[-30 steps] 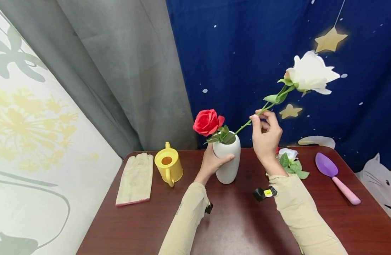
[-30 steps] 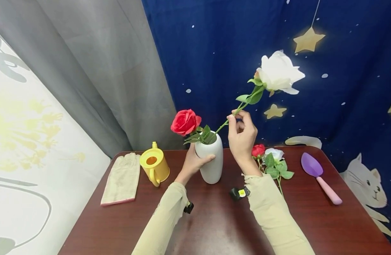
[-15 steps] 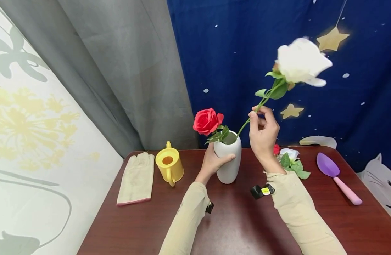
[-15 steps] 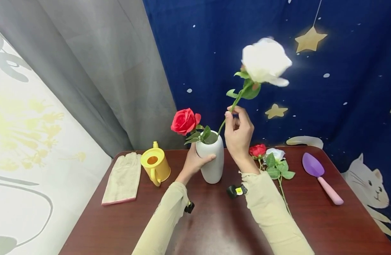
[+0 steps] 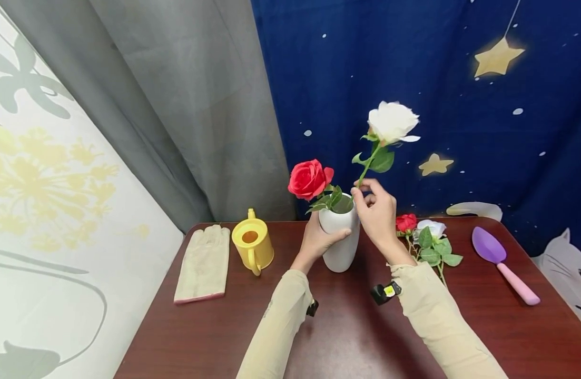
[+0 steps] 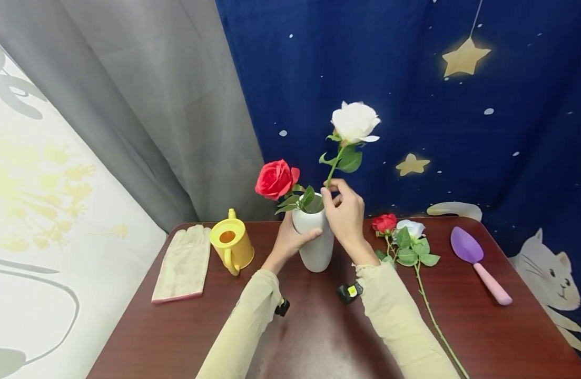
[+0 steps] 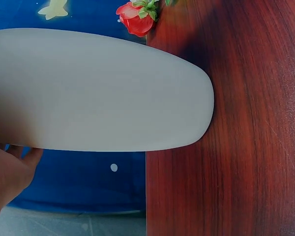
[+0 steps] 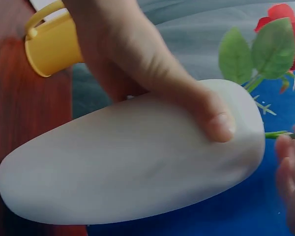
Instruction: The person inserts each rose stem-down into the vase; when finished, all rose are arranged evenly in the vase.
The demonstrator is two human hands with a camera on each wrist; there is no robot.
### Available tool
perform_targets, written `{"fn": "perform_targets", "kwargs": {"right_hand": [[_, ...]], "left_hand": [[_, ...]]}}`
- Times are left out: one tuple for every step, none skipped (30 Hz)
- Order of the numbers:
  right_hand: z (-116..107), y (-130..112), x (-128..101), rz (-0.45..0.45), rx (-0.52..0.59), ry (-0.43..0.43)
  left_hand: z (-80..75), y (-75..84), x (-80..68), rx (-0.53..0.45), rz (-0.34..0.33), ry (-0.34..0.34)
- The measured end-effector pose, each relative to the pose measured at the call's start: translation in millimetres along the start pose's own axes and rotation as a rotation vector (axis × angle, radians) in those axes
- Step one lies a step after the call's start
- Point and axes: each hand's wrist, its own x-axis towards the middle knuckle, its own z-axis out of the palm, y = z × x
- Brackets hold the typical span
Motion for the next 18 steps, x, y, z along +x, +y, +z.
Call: {"fn": "perform_targets", "kwargs": {"right_hand": [[-0.3, 1.2, -2.3, 0.018, -0.037, -0.036], [-1.1, 2.2, -4.5, 0.041, -0.072, -0.073], [-2.2, 3.3, -6.7, 0.064, -0.106, -0.106], [-3.6, 4.1, -8.9, 0.084, -0.135, -0.134], [-5.2, 4.9, -11.5, 0.106, -0.159, -0.160], [-6.8, 6.3, -14.2, 0.125, -0.173, -0.178], [-8.6, 7.6, -16.7, 0.141, -0.173, -0.185], [-10.4, 9.5, -19.5, 0.154, -0.171, -0.187], [-12.1, 12.0, -22.6, 0.166, -0.167, -0.184], [-13.7, 14.7, -25.7, 0.176, -0.159, -0.175], [-15.4, 17.8, -29.0, 0.186, -0.155, -0.164], [-17.3, 20.9, -32.2, 0.195, -0.144, -0.150], [-19.3, 24.0, -35.3, 0.208, -0.132, -0.138], [-21.4, 27.2, -38.5, 0.223, -0.119, -0.125], [-23.6, 30.6, -41.6, 0.242, -0.107, -0.112], [-26.0, 33.9, -44.8, 0.261, -0.091, -0.103], [-28.8, 37.4, -48.1, 0.283, -0.080, -0.096], [-31.7, 41.2, -51.7, 0.310, -0.066, -0.090]], "left_hand": [[1.5, -4.7, 1.1, 0.007, -0.008, -0.001], [2.7, -9.1, 2.1, 0.010, -0.011, -0.001], [4.2, -14.4, 3.4, 0.017, -0.016, -0.003], [5.8, -19.3, 4.9, 0.025, -0.021, -0.005], [6.4, -20.7, 5.2, 0.027, -0.024, -0.008], [6.9, -21.4, 5.4, 0.030, -0.026, -0.008], [7.0, -21.2, 5.4, 0.028, -0.025, -0.008], [6.7, -20.1, 5.2, 0.022, -0.025, -0.007], [5.7, -15.6, 3.9, 0.012, -0.025, -0.006], [4.4, -10.5, 2.4, 0.004, -0.027, -0.005], [3.3, -5.6, 0.9, -0.002, -0.029, -0.003], [2.2, -0.6, -0.5, -0.006, -0.033, -0.002], [1.0, 5.1, -2.1, -0.010, -0.037, -0.002], [0.0, 10.5, -3.4, -0.011, -0.043, -0.003], [-1.1, 15.5, -4.9, -0.009, -0.050, -0.003], [-1.3, 17.0, -5.4, -0.003, -0.061, -0.002], [-1.4, 17.6, -5.6, 0.005, -0.069, -0.003], [-1.6, 18.2, -5.9, 0.006, -0.073, -0.002]]}}
